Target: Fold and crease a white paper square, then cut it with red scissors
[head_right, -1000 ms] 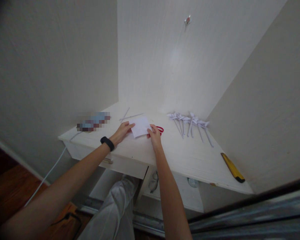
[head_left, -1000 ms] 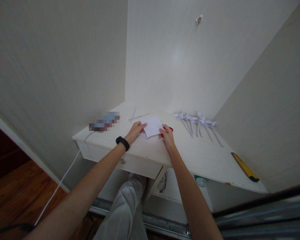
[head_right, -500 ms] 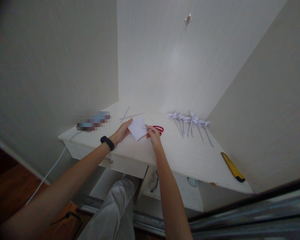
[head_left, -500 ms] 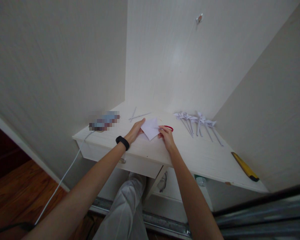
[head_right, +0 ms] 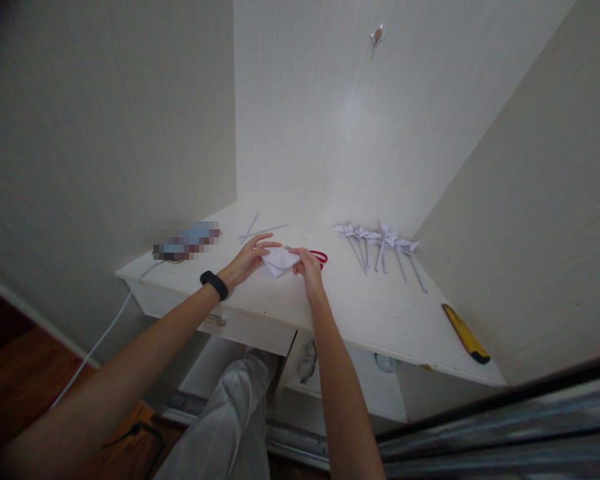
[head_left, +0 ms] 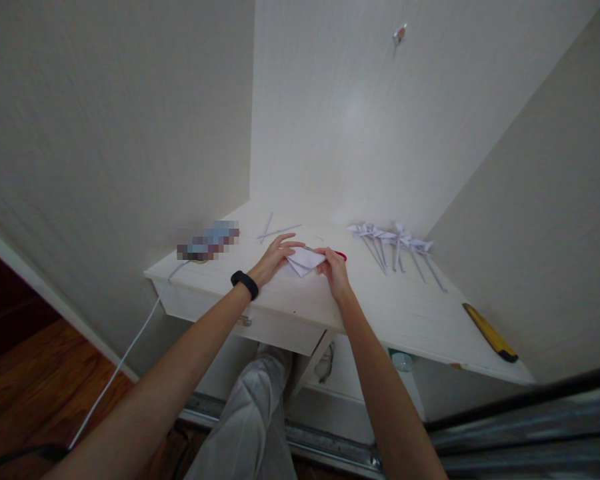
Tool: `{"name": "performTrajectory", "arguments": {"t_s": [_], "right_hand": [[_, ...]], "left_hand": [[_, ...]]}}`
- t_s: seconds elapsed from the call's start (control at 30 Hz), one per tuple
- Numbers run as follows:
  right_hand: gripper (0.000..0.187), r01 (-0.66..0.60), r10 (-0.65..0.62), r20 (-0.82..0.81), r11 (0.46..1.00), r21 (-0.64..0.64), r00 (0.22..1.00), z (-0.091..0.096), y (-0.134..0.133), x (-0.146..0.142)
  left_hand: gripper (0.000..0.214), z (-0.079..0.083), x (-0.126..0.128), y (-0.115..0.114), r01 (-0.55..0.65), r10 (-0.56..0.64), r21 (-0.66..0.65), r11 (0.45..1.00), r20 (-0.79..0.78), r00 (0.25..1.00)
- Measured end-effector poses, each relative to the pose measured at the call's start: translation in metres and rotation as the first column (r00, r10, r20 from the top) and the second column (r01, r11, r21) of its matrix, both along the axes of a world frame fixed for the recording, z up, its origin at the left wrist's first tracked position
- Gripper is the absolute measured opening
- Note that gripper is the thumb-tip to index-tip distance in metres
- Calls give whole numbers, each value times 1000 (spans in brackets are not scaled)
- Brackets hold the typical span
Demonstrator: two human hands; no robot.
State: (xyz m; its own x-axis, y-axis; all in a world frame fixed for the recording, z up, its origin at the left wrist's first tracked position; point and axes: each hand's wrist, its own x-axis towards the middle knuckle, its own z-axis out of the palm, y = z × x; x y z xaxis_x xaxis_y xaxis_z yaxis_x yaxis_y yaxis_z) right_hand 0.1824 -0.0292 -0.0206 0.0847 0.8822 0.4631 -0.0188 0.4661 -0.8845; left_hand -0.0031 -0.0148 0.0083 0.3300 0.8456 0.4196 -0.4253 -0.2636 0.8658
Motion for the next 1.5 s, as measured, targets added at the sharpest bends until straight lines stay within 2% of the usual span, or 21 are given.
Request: {"name": "performTrajectory", "arguments": {"t_s": [0.17, 0.33, 0.43, 0.6, 0.7, 1.1, 1.5], "right_hand": [[20, 19, -18, 57, 1000, -20, 998, -2, 2, 1], [20, 19, -13, 115, 998, -58, 993, -5, 5, 0], [19, 24, -15, 137, 998, -62, 990, -6, 6, 0], [20, 54, -46, 154, 997, -50, 987, -6, 5, 1], [20, 72, -65, 163, 997, -35, 984, -5, 5, 2], [21, 126, -127, 142, 992, 18, 982, -7, 9, 4], [20, 74, -78, 159, 997, 32, 984, -6, 6, -2]], "left_hand": [[55, 0, 0, -1, -15, 15, -4, 1000, 7, 1000], [57, 0, -1, -2, -18, 18, 10, 1000, 7, 1000], [52, 1, -1, -3, 8, -7, 21, 1000, -31, 999], [24, 0, 1, -3, 75, -66, 55, 996, -138, 988], [19, -1, 1, -2, 86, -71, 72, 994, -188, 980], [27, -5, 6, 3, 60, -38, 87, 994, -234, 972], [28, -12, 4, 16, 47, -3, 109, 993, -372, 928]]}}
